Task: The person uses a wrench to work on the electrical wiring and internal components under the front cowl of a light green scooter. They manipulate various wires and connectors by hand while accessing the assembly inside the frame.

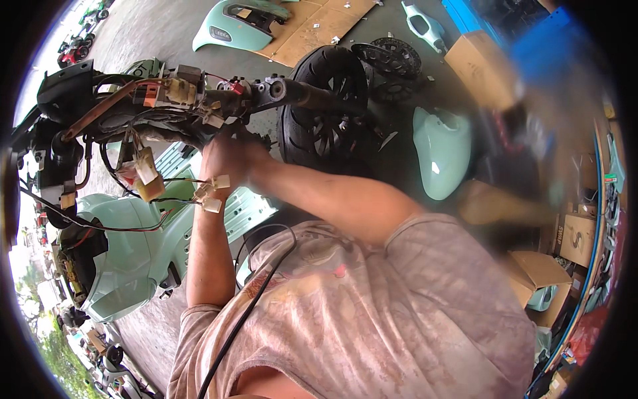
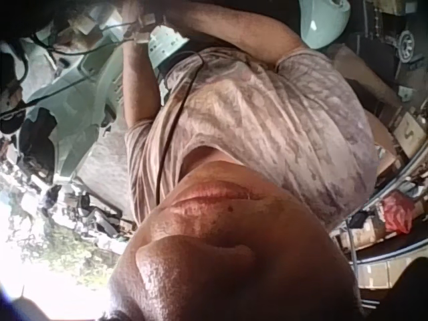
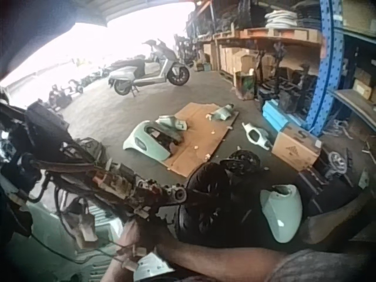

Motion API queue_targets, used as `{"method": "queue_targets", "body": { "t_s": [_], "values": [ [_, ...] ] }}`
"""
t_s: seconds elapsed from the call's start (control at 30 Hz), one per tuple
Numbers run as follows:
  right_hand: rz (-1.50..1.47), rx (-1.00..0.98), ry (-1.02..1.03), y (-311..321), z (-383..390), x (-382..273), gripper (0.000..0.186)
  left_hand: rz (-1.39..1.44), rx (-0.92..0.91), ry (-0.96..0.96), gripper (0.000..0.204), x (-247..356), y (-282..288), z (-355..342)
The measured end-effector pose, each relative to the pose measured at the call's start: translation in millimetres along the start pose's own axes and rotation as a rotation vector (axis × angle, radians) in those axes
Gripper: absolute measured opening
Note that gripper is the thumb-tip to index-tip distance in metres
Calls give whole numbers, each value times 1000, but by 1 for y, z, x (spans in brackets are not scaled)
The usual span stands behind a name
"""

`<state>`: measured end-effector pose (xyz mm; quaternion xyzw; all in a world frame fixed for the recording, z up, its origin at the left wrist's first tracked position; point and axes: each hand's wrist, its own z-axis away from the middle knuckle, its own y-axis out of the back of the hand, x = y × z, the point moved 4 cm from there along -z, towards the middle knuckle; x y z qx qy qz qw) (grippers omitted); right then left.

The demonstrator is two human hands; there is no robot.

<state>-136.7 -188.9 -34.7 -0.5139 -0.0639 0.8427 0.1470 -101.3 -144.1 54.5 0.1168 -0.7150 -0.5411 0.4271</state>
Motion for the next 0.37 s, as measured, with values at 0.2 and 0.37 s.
{"method": "queue_targets", "body": {
  "t_s": [0.2,0.37],
  "values": [
    [-263,-75,-441,18,14,-42,24,5,-21,263,30,-5,-3,-10],
    [-427,118,-223,9,17,-27,34,291,123,-13,33,-28,-28,-4]
  ]
}}
